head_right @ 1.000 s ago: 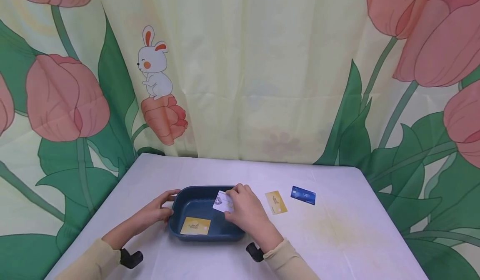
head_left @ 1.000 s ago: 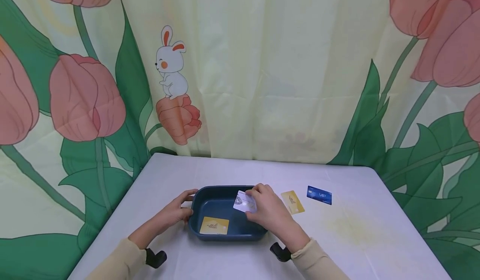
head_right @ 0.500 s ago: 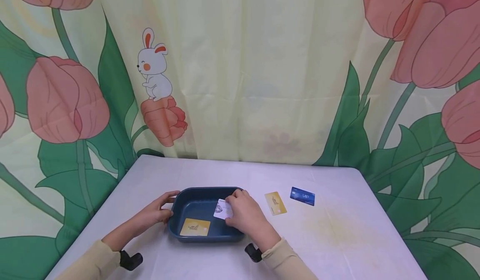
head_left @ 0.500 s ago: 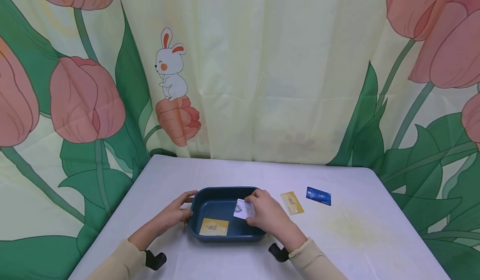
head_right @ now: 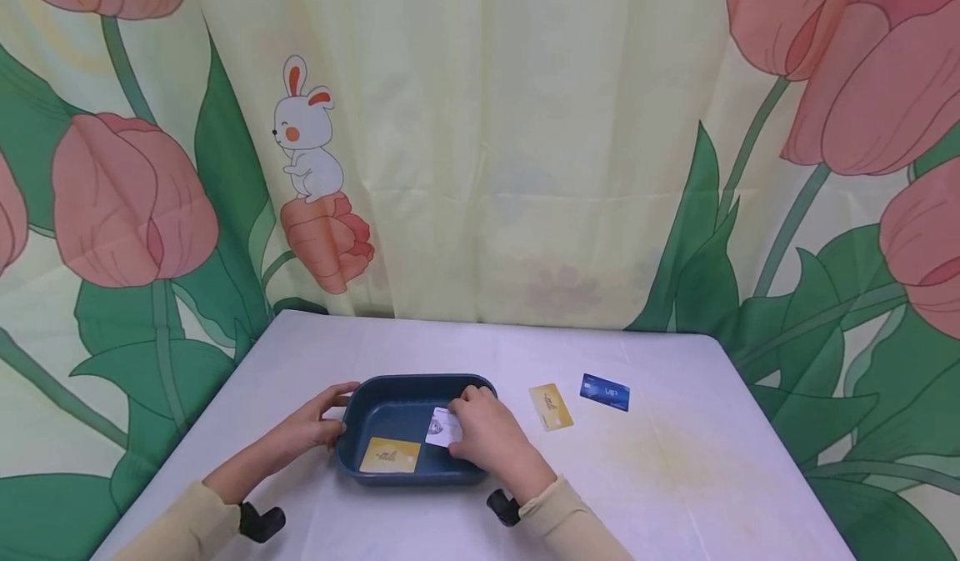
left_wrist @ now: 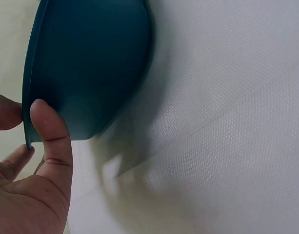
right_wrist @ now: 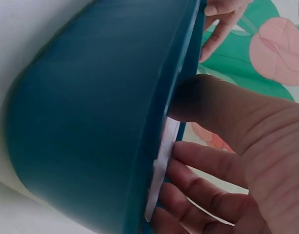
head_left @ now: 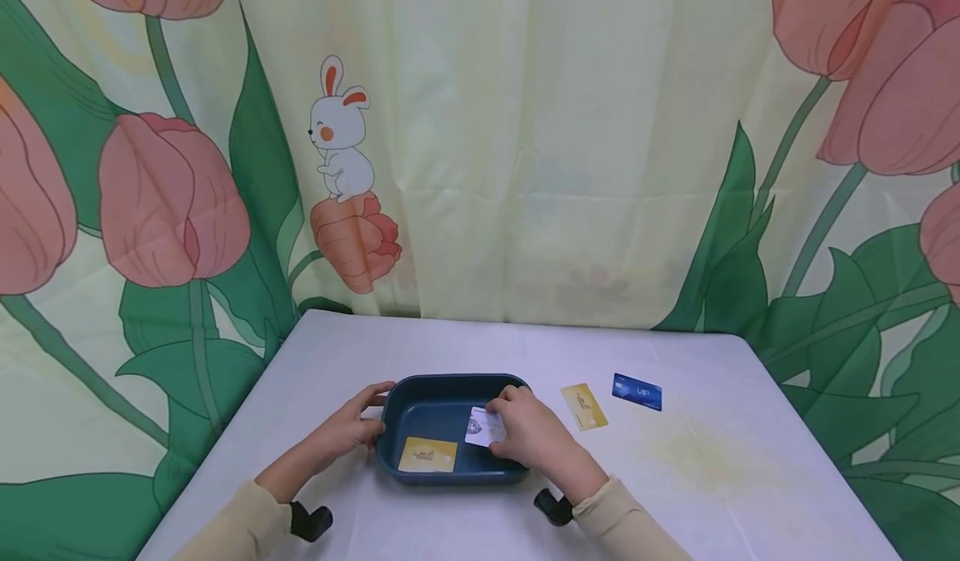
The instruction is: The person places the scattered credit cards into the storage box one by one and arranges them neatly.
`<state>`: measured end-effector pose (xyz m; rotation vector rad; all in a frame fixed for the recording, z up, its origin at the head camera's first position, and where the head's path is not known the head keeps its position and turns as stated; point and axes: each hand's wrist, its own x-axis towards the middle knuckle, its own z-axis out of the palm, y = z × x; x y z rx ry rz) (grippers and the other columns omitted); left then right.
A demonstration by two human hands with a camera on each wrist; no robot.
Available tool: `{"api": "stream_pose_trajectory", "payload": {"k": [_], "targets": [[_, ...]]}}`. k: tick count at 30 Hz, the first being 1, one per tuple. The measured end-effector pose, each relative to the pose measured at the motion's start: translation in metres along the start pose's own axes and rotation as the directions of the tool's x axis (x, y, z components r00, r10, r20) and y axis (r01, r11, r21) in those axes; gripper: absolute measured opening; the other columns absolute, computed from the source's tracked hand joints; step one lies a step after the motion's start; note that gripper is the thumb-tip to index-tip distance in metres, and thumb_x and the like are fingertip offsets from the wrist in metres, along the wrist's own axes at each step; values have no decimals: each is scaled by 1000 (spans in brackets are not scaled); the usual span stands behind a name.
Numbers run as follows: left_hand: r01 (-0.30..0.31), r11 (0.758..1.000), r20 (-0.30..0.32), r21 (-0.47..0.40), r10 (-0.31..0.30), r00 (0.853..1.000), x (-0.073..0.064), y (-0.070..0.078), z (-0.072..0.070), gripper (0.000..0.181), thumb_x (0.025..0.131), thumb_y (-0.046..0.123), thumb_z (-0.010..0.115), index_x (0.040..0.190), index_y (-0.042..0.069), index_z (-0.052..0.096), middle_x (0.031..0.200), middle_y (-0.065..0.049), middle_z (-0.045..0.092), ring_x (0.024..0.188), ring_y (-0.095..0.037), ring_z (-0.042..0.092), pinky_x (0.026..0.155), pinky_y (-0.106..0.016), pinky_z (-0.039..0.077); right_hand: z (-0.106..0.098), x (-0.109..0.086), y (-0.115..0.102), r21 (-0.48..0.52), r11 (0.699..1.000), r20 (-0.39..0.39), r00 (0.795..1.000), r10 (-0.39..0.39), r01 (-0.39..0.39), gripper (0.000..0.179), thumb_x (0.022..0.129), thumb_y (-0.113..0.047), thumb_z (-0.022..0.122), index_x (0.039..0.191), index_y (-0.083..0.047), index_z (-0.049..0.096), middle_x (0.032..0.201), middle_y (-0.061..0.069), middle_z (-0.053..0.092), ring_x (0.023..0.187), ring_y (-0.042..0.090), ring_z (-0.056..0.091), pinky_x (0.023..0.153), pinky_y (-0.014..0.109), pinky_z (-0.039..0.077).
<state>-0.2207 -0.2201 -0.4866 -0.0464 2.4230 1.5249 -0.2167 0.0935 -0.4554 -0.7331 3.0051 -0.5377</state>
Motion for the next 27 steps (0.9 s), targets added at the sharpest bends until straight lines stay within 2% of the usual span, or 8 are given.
{"api": "stream_pose_trajectory", "payload": {"k": [6, 18, 27], "targets": [[-5, 1000, -11, 3, 6, 1000, -1, 1, -2, 73, 88, 4, 60, 157, 15, 40, 154, -23, 44, 85, -24, 62, 71, -37, 54, 0, 1, 0, -43, 999, 11, 1000, -26, 26, 48, 76, -28, 90, 117, -9, 75, 112, 6, 64, 95, 18, 54, 82, 36, 55], [-3, 1000, -3, -7, 3, 1000, 1, -2, -1, 73, 88, 3, 60, 157, 16, 40, 154, -23, 43, 85, -24, 62, 71, -36, 54, 8, 1, -1, -57, 998, 51, 999, -1, 4, 43, 76, -26, 90, 114, -10, 77, 110, 6, 66, 95, 18, 55, 85, 37, 57], [4, 1000, -24, -20, -4, 1000, 2, -4, 3, 74, 86, 2, 60, 157, 16, 41, 153, -24, 44, 83, -25, 62, 67, -36, 54, 12, 1, 0, -77, 997, 71, 997, 5, 0, 42, 74, -27, 92, 109, -10, 78, 105, 5, 67, 91, 17, 56, 82, 37, 57]]}}
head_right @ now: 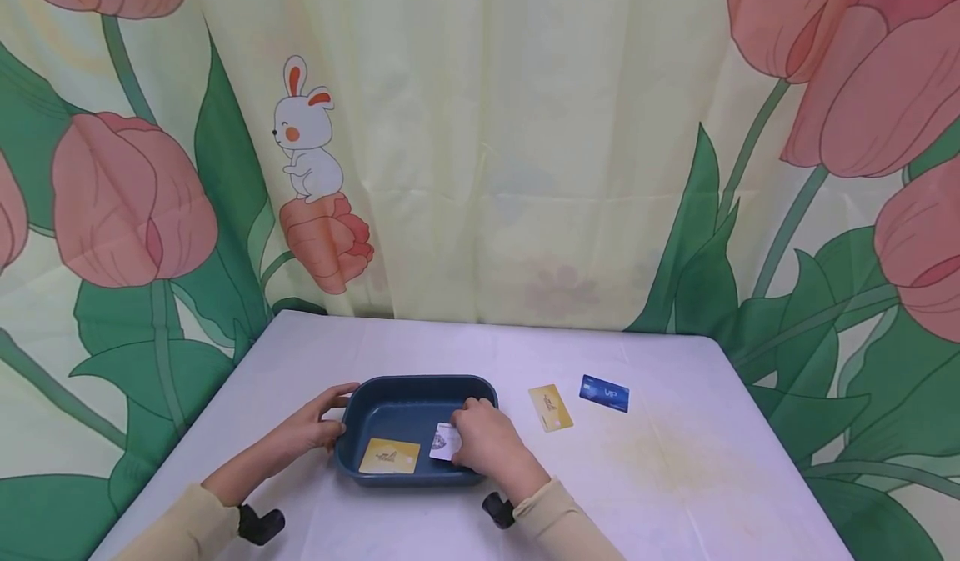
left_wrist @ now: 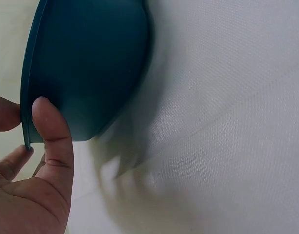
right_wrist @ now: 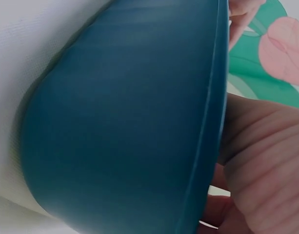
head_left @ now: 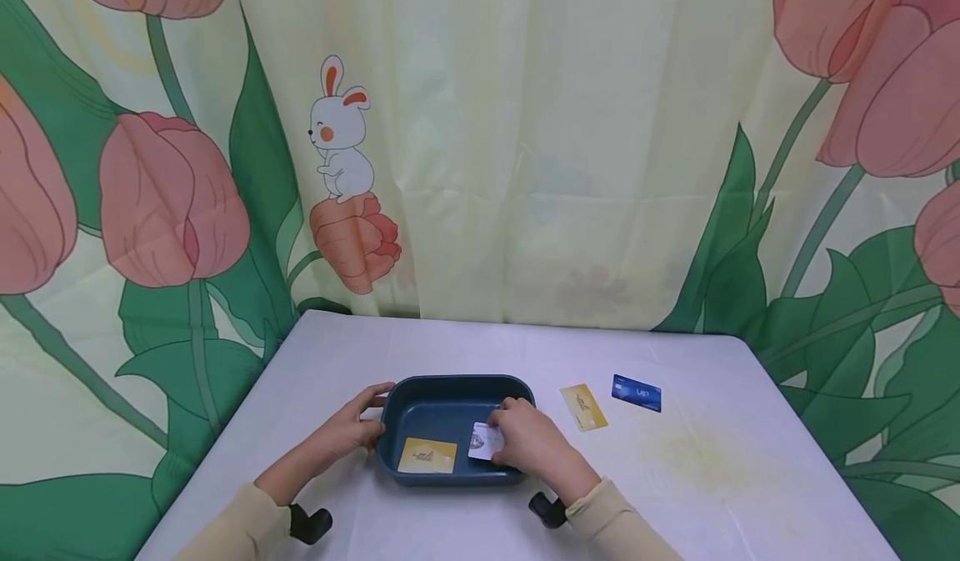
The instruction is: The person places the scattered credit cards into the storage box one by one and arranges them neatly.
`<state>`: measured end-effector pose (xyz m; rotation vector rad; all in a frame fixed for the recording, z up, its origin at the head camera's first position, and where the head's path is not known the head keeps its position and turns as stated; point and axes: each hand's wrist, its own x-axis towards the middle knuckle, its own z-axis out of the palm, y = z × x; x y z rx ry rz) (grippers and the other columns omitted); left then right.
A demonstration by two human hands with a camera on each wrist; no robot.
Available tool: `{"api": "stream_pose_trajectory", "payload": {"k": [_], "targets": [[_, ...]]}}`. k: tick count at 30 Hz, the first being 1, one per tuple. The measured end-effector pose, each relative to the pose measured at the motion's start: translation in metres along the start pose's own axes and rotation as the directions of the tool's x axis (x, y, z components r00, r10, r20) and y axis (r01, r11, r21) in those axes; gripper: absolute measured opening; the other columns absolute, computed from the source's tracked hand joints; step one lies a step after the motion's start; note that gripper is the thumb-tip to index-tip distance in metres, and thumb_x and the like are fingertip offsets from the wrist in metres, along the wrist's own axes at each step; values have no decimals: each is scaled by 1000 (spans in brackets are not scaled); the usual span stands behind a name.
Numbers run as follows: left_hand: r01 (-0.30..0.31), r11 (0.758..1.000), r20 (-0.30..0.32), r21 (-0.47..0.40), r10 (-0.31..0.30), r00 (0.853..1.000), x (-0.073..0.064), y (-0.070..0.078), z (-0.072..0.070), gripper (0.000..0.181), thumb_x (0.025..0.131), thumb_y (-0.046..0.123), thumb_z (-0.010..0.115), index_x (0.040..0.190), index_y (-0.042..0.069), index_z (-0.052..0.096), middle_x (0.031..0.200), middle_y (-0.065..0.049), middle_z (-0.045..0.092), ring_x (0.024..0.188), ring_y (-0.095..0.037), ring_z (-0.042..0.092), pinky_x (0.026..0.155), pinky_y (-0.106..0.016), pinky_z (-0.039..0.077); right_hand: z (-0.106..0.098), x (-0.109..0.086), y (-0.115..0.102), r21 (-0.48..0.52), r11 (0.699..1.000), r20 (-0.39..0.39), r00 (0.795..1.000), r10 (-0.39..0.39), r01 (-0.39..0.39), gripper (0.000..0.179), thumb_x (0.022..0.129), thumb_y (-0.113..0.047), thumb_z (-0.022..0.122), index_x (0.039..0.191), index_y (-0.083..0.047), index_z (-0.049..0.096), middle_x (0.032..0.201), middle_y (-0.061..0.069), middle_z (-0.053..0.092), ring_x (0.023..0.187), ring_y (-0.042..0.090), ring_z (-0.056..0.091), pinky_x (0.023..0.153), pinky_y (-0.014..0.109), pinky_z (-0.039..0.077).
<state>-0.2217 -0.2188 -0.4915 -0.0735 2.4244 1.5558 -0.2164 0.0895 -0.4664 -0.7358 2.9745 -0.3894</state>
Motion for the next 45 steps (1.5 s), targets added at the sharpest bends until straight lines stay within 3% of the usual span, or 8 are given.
{"api": "stream_pose_trajectory", "payload": {"k": [20, 45], "targets": [[-10, 1000, 13, 16, 10, 1000, -2, 2, 0, 73, 88, 4, 60, 157, 16, 40, 154, -25, 43, 93, -26, 63, 69, -37, 55, 8, 3, -2, -8, 998, 7, 998, -57, 57, 43, 75, -33, 92, 111, -12, 79, 104, 2, 69, 92, 15, 59, 81, 34, 56], [-13, 999, 21, 29, 12, 1000, -3, 4, -1, 73, 89, 4, 60, 158, 13, 40, 155, -27, 43, 91, -26, 63, 72, -39, 57, -4, 1, 4, 122, 993, 1, 1000, 7, -7, 39, 81, -29, 88, 114, -10, 78, 107, 3, 68, 93, 15, 63, 85, 35, 58]]}}
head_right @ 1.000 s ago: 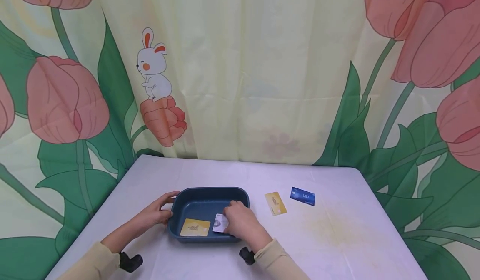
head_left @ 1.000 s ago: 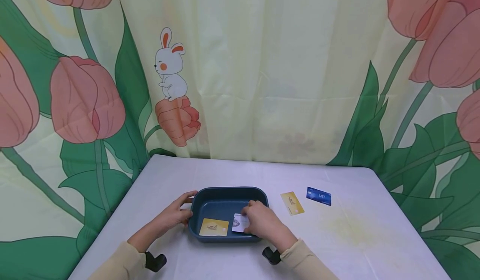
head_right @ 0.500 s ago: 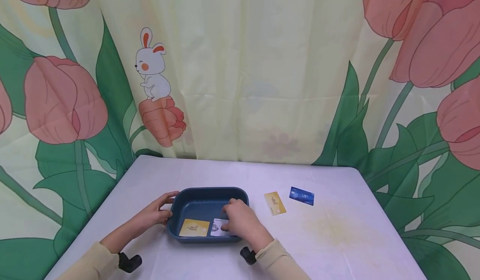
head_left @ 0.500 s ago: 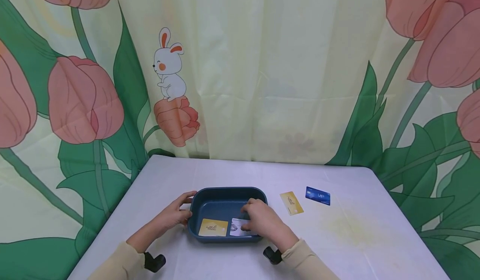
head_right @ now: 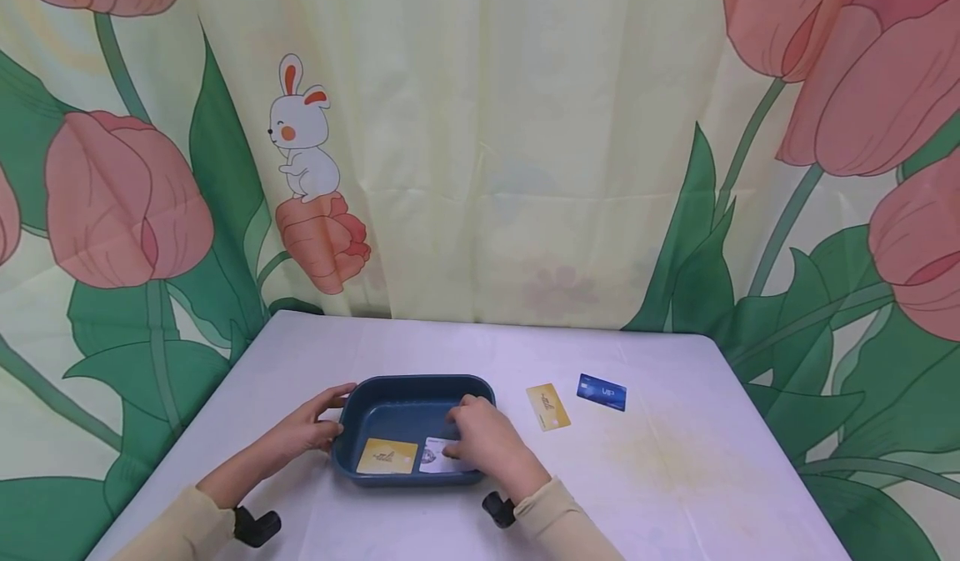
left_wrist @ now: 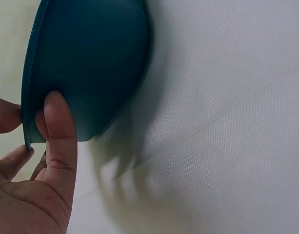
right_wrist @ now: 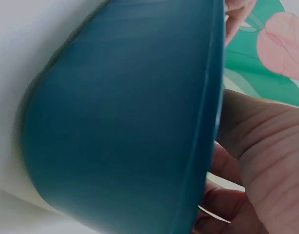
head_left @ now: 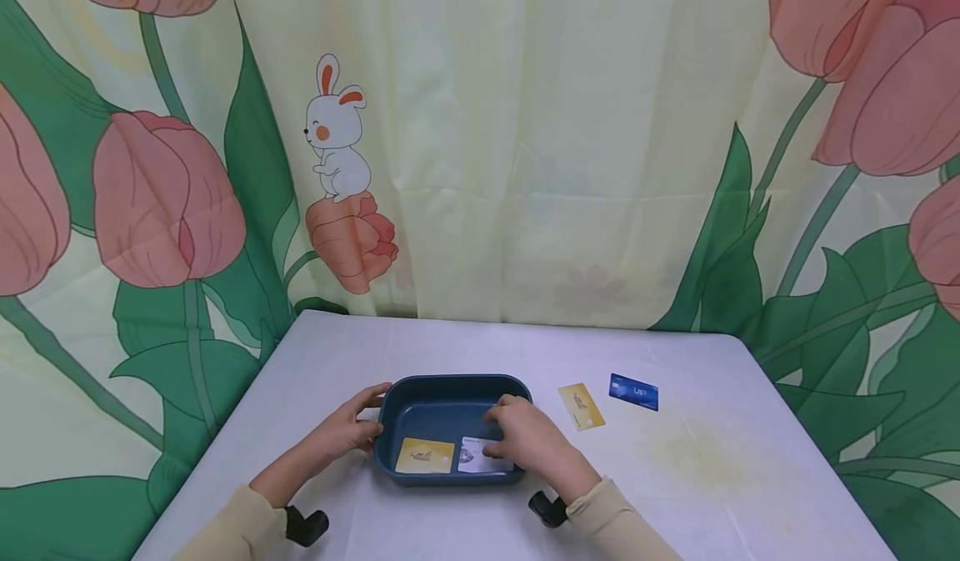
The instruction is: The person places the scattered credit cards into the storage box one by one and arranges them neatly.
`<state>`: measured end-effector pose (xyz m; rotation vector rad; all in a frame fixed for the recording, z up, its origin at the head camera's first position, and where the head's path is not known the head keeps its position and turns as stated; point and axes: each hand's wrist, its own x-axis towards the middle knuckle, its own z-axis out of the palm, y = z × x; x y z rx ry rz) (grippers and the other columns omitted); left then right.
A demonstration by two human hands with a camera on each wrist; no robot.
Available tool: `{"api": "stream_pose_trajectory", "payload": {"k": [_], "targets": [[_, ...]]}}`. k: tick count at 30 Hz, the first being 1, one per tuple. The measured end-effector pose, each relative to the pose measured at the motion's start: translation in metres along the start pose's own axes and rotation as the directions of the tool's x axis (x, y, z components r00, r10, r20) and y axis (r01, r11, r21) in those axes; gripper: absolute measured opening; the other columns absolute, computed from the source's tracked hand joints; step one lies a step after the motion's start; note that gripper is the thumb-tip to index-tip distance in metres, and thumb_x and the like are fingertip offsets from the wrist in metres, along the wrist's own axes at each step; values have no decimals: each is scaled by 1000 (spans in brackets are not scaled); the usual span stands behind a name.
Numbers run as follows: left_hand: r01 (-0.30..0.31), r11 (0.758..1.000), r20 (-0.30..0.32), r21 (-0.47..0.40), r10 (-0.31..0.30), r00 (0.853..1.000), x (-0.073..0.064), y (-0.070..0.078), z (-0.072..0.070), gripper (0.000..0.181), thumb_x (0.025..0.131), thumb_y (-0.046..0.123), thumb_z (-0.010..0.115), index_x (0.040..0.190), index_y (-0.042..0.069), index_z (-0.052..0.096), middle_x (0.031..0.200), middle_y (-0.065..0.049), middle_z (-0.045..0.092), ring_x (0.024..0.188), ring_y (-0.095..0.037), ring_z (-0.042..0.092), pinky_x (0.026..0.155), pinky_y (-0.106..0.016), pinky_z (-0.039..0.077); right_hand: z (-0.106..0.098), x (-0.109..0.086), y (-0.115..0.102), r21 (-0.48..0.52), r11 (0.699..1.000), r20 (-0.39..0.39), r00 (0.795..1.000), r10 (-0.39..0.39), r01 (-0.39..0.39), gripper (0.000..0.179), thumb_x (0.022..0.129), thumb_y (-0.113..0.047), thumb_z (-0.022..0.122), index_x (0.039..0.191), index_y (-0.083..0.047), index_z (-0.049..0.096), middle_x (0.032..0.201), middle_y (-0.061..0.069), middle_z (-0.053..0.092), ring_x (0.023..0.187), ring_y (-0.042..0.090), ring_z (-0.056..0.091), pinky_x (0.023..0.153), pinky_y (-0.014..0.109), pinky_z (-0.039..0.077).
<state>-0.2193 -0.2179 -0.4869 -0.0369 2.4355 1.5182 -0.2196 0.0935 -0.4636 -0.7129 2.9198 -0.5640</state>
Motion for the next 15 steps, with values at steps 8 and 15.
{"api": "stream_pose_trajectory", "payload": {"k": [8, 15], "targets": [[-3, 1000, 4, 3, 3, 1000, 0, -1, -1, 72, 89, 4, 60, 158, 14, 40, 155, -24, 44, 94, -26, 63, 74, -39, 57, -9, -1, 4, 34, 999, -37, 999, 8, -7, 42, 83, -30, 86, 117, -7, 77, 108, 5, 67, 93, 15, 64, 86, 36, 58], [-17, 1000, 23, -5, 17, 1000, -1, -1, -3, 72, 89, 3, 60, 158, 13, 39, 154, -24, 43, 93, -24, 63, 75, -40, 57, -11, -1, 9, 42, 999, -54, 998, 14, -12, 42, 85, -31, 84, 117, -6, 77, 108, 7, 67, 95, 17, 63, 86, 39, 57]]}}
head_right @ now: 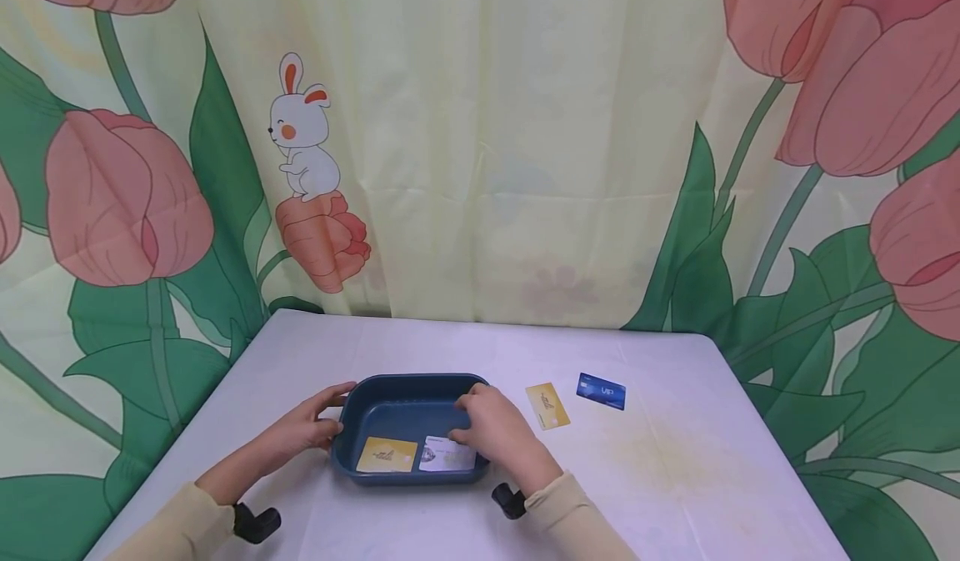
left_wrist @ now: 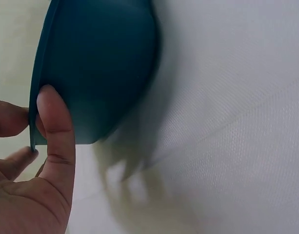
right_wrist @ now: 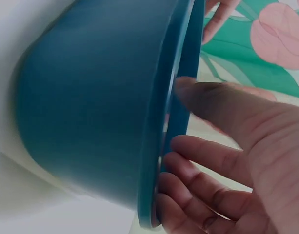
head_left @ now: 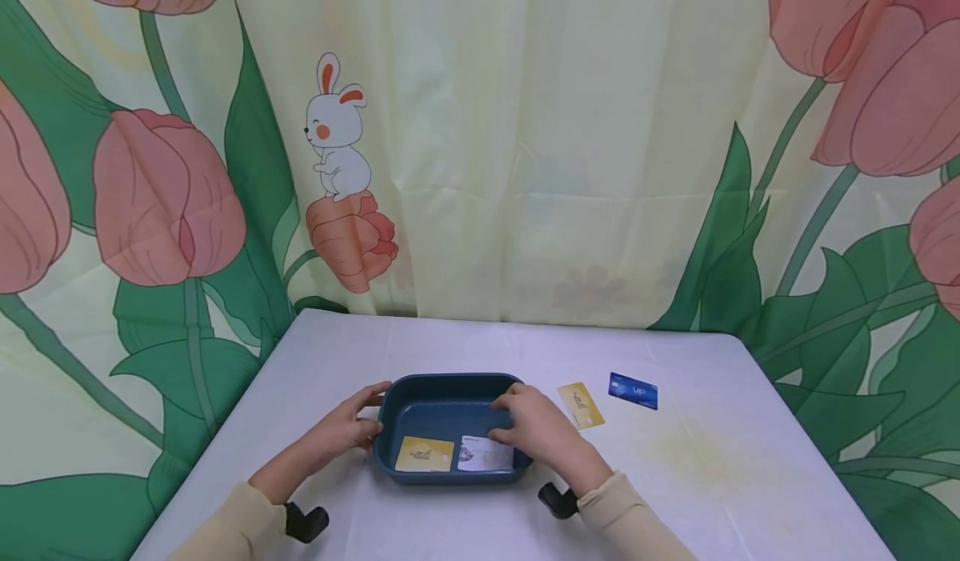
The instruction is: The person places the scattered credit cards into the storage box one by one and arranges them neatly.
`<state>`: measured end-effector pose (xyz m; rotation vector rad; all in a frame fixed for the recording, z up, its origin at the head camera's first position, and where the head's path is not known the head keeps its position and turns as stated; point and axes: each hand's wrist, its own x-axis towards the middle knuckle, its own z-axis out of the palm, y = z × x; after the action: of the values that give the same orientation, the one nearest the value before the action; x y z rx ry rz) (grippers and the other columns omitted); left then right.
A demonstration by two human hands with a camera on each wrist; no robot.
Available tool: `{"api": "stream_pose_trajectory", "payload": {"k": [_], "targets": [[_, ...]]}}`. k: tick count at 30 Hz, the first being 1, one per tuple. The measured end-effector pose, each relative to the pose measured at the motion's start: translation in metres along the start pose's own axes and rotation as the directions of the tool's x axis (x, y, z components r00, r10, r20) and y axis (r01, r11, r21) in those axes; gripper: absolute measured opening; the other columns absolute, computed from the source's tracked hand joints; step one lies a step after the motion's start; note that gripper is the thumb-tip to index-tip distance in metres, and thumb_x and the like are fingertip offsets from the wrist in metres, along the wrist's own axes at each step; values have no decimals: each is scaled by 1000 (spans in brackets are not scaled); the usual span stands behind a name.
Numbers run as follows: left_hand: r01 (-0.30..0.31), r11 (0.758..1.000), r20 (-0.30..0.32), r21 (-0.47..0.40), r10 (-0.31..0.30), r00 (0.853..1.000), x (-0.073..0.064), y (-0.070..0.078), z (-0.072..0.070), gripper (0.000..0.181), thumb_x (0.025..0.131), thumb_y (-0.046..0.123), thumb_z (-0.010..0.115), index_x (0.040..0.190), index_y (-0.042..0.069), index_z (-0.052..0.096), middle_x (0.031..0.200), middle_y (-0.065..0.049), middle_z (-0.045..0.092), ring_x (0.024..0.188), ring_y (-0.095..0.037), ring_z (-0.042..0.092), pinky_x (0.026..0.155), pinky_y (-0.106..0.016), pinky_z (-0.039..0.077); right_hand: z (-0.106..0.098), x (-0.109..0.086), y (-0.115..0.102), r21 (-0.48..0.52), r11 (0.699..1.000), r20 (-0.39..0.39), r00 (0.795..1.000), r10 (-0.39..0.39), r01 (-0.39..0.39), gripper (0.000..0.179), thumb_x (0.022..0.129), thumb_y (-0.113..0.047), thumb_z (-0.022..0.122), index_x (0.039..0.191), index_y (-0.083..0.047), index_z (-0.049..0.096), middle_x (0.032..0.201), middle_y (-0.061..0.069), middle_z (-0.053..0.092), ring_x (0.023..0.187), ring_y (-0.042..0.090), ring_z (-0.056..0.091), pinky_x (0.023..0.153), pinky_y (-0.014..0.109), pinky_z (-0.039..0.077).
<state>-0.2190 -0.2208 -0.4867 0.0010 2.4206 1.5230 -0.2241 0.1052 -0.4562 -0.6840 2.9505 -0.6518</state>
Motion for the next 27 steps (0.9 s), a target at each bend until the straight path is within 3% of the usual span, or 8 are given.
{"api": "stream_pose_trajectory", "payload": {"k": [4, 9, 18, 27], "targets": [[9, 1000, 3, -8, -9, 1000, 0, 2, -1, 73, 89, 3, 61, 158, 11, 39, 154, -24, 43, 93, -24, 64, 81, -42, 58, -2, -1, 1, -2, 1000, -14, 1000, -5, 5, 42, 89, -36, 80, 117, -6, 77, 109, 7, 68, 99, 21, 65, 89, 42, 57], [29, 999, -49, -21, -30, 998, 2, 5, -2, 72, 87, -2, 64, 155, 6, 45, 151, -21, 49, 107, -24, 62, 93, -42, 56, -1, -2, 2, -2, 1000, -14, 1000, -5, 5, 44, 90, -40, 78, 117, -5, 77, 111, 7, 68, 102, 23, 65, 91, 44, 56], [40, 996, -75, -81, -46, 996, 3, 10, -1, 70, 85, -10, 67, 152, 0, 48, 149, -23, 52, 111, -28, 56, 86, -32, 53, -4, -4, 9, 28, 1000, -30, 1000, 2, -1, 44, 92, -41, 75, 118, -6, 77, 111, 7, 68, 104, 22, 65, 92, 44, 56], [48, 993, -72, -103, -56, 996, 2, 10, -2, 70, 85, -11, 67, 152, 2, 49, 148, -21, 54, 106, -27, 58, 88, -32, 54, -21, -8, 26, -1, 999, -120, 992, 36, -36, 34, 92, -34, 76, 114, -7, 78, 109, 7, 70, 106, 26, 64, 92, 46, 56]]}}
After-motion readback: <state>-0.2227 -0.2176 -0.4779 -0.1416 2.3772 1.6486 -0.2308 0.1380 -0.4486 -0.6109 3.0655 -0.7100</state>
